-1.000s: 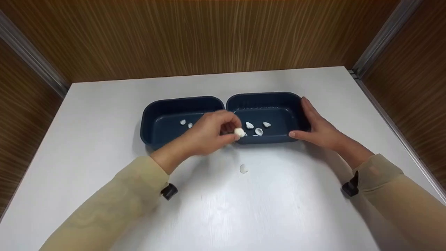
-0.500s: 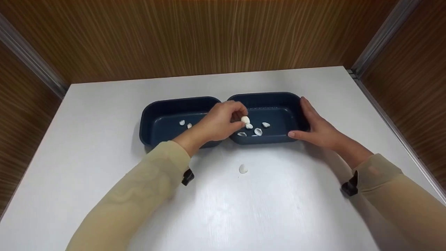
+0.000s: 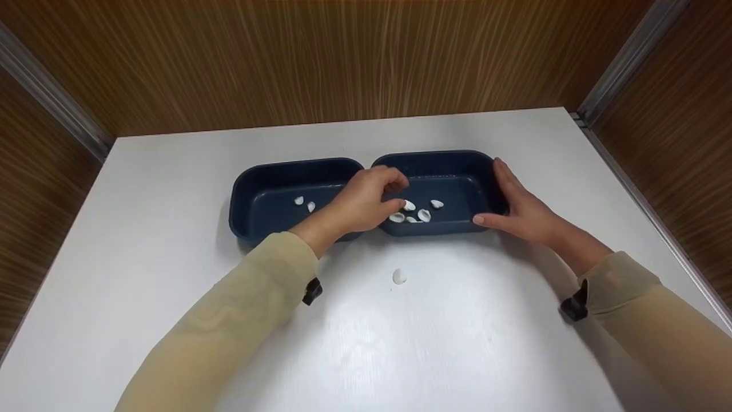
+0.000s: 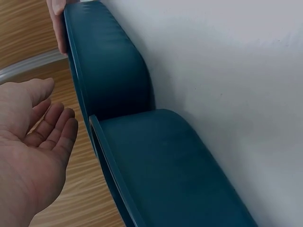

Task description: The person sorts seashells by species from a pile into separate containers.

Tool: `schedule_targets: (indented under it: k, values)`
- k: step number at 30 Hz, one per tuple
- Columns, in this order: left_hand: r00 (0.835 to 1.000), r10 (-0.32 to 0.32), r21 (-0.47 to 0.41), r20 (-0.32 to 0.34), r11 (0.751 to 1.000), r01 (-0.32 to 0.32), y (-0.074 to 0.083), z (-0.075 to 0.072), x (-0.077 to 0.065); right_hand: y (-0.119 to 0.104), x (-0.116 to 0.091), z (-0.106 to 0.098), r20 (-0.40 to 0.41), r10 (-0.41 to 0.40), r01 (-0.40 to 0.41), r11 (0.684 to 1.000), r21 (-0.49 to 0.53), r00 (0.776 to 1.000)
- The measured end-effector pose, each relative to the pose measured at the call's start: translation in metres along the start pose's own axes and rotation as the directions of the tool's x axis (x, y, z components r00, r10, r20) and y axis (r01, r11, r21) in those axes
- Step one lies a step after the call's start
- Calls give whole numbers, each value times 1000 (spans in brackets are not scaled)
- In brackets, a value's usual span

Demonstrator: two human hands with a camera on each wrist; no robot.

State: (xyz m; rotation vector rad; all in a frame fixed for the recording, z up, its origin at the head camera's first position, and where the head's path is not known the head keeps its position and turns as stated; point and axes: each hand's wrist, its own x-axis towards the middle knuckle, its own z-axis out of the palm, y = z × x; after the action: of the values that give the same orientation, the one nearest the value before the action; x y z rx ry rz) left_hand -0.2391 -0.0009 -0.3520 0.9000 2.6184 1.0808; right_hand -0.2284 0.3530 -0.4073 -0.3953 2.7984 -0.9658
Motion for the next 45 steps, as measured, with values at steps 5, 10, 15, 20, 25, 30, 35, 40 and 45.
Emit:
schedule_targets:
  k: [5,10,15,20,25,30,35,40,45]
  values:
    - [1000,18,-21,-14,1000,-18,2,0,-8,1,-1,-1,2,11,-11,1000,-8,1000]
    - [997,74,-55,-13,996,-75,6,3,-19,2,-1,-2,6,21,-21,1000,-9,1000]
    - [990,140,-91,-7,986,-140,8,11,-31,2,-1,-2,8,26,-26,1000,-7,1000]
    - [986,163,-144,23,977,-158,6,21,-44,2,-1,-1,8,20,-20,1000,1,1000]
    - [987,155,-158,52,977,-145,-2,33,-54,1,1,0,2,4,-4,1000,-2,1000]
    - [989,122,-159,83,981,-107,-10,42,-60,0,2,0,1,-3,3,1000,-19,1000]
    - [989,106,-159,106,983,-88,-18,50,-64,-1,1,1,1,-1,1,1000,-15,1000]
    - [988,112,-155,108,983,-95,-24,54,-67,0,2,1,1,3,-3,1000,-17,1000]
    - [989,108,-149,104,984,-92,-29,56,-69,-1,1,1,2,10,-10,1000,-20,1000]
